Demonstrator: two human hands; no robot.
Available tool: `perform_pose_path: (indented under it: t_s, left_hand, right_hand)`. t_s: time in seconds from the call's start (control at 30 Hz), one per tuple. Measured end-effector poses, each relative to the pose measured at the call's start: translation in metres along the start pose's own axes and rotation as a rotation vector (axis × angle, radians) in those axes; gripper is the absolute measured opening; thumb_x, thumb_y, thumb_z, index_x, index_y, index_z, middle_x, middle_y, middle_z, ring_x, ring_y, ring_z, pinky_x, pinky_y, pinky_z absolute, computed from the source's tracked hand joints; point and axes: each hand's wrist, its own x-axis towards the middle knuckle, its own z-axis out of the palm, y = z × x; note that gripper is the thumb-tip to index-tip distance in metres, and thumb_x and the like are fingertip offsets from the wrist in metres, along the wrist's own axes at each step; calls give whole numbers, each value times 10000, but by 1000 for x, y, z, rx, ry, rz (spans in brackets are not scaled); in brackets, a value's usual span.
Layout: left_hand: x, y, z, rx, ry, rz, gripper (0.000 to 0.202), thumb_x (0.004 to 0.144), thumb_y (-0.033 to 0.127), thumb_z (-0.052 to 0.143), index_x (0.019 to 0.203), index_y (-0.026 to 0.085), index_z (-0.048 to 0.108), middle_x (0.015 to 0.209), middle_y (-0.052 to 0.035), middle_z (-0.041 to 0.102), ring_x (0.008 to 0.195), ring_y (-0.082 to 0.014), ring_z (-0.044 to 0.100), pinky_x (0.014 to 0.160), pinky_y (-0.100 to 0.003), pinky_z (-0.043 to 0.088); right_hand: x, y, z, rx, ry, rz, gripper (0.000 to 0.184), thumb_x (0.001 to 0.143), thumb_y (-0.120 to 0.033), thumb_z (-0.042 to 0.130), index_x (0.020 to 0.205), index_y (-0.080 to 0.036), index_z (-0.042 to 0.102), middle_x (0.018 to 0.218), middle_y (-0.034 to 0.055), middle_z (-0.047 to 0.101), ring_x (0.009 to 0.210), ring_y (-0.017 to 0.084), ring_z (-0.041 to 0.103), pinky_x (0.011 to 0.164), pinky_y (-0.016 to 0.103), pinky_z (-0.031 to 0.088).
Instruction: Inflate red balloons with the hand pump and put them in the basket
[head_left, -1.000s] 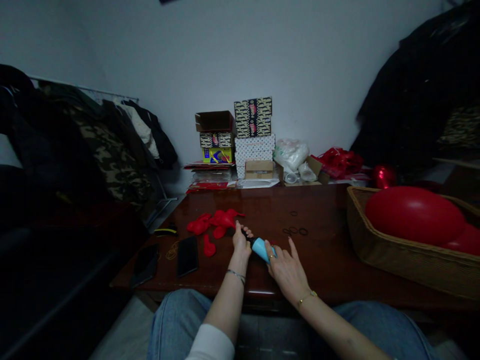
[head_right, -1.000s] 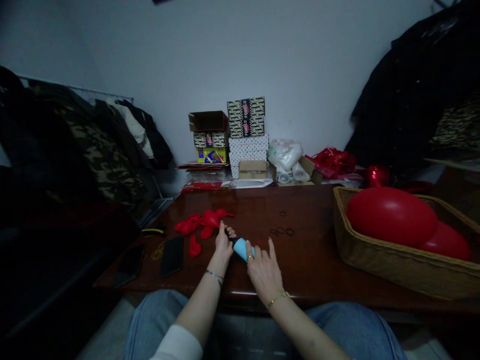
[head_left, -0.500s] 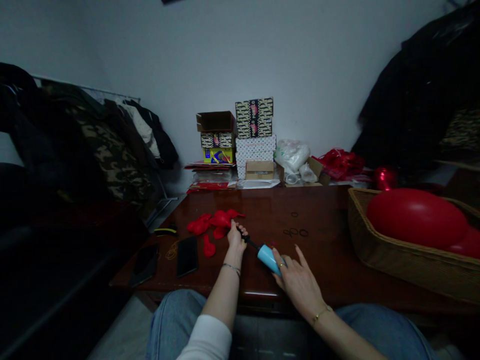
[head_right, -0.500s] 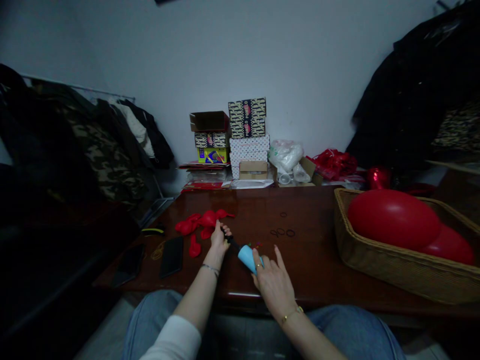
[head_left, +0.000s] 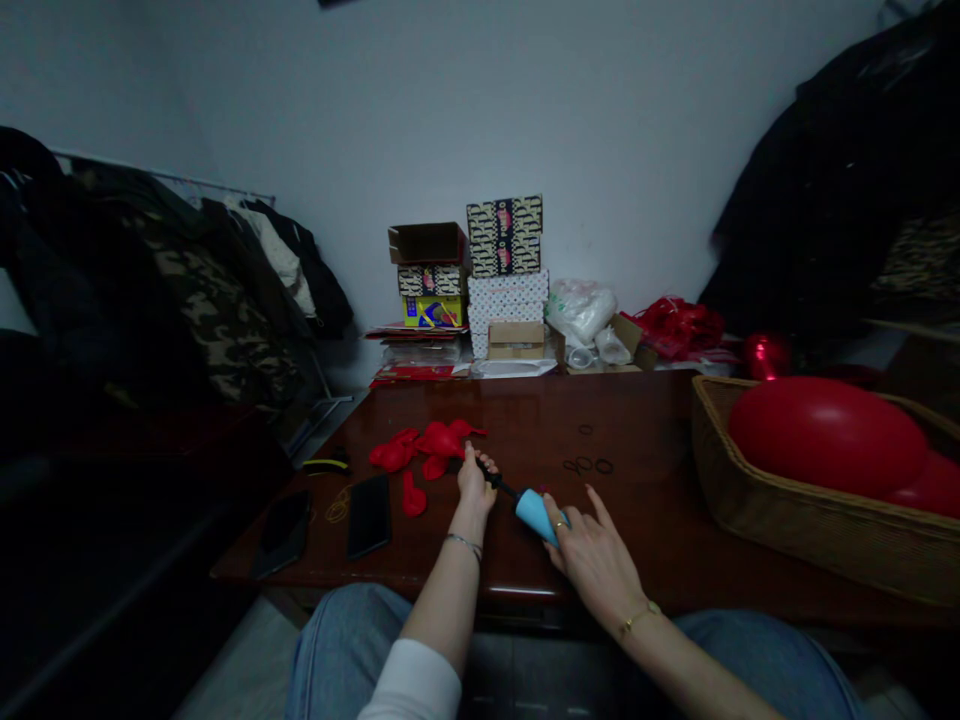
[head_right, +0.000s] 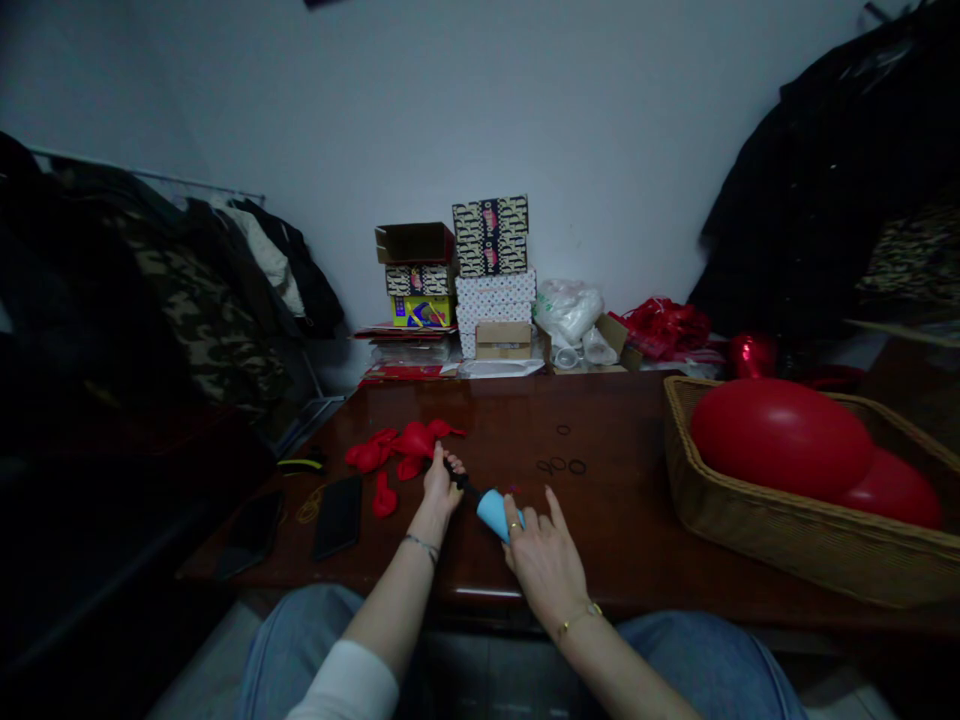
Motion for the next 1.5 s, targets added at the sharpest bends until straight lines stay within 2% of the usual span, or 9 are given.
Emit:
perform_pose_path:
  t_s: [0.2, 0.37, 0.57, 0.87, 1.0, 1.23, 1.5]
  left_hand:
    - [-8, -13, 2, 78, -5, -6, 331, 792, 424, 593, 672, 171, 416, 515, 63, 385, 394, -44, 372, 383, -151, 334]
    - [-4, -12, -1, 117, 4, 6, 343, 779, 446, 598, 675, 173, 419, 516, 62, 401, 385, -50, 387, 382, -159, 336]
    - [6, -4, -2, 106, 52, 41, 331, 834, 425, 530, 660, 177, 396, 492, 74, 357, 349, -37, 332, 339, -145, 256]
    - [25, 19, 4, 97, 52, 53, 340, 834, 444, 523, 666, 174, 400, 502, 71, 363, 357, -30, 339, 336, -132, 257]
    - [26, 22, 5, 74, 73, 32, 325, 853, 421, 501, 670, 174, 396, 503, 72, 354, 355, -30, 336, 335, -128, 246]
    - [18, 15, 4, 97, 106, 52, 326, 901, 385, 414, 650, 182, 370, 474, 68, 360, 345, -39, 344, 354, -146, 262]
    - [-2, -16, 5, 176, 83, 3, 355, 816, 454, 540, 645, 187, 380, 465, 66, 392, 346, -54, 369, 373, -171, 300]
  right_hand:
    - [20, -13, 10, -35, -14, 24, 495, 821, -284, 511, 1286, -128, 443, 797, 40, 602, 702, 163, 584, 1078, 436, 164]
    - [23, -17, 14, -28, 3, 36, 528, 810, -287, 526, 1304, -130, 422, 820, 47, 603, 733, 168, 590, 1081, 438, 147]
    - [11, -13, 10, -10, 9, 13, 514, 829, -282, 507, 1313, -140, 407, 797, 30, 592, 745, 169, 580, 1100, 445, 123]
    - [-23, 10, -2, 24, 22, -14, 508, 859, -280, 460, 1342, -165, 354, 885, 32, 603, 752, 154, 569, 1100, 467, 145]
    - [-31, 14, -6, 24, 9, -14, 508, 862, -289, 453, 1341, -149, 358, 895, 41, 605, 747, 155, 568, 1104, 469, 136]
    - [-17, 14, -9, -49, 3, -8, 503, 827, -265, 501, 1310, -153, 420, 813, 29, 593, 708, 162, 559, 1105, 458, 130]
    - [13, -7, 6, -118, 26, -2, 489, 824, -279, 511, 1289, -142, 443, 780, 22, 588, 711, 161, 574, 1095, 446, 141]
